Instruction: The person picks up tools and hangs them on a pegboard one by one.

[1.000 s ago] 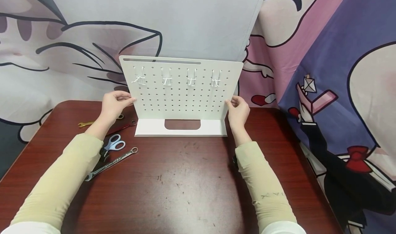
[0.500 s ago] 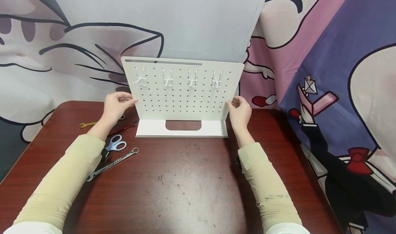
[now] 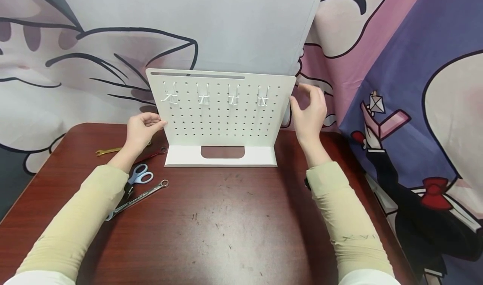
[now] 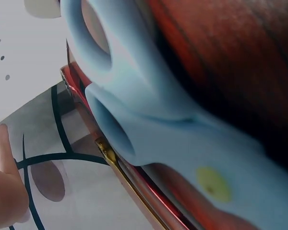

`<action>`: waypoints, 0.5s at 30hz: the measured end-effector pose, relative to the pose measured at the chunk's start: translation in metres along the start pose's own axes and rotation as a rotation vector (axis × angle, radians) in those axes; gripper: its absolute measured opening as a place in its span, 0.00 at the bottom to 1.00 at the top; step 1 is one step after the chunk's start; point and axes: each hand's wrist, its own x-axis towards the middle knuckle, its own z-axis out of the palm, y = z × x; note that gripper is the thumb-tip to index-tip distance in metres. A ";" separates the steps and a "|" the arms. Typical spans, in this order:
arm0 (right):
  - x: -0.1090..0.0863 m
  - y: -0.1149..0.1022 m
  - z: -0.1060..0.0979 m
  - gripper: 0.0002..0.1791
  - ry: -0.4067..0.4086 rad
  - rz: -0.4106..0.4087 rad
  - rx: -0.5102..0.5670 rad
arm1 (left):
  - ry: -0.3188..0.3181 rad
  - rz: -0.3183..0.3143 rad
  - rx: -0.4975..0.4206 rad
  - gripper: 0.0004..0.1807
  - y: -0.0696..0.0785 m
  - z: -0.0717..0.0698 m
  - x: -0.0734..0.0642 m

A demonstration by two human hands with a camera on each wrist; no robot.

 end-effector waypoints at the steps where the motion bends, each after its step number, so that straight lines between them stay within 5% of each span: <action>1: 0.005 -0.003 0.000 0.17 -0.003 -0.020 0.012 | 0.002 -0.001 0.002 0.15 0.000 0.000 0.000; 15: 0.046 -0.021 0.021 0.18 -0.189 -0.293 -0.023 | -0.001 0.025 0.030 0.14 0.000 0.000 0.001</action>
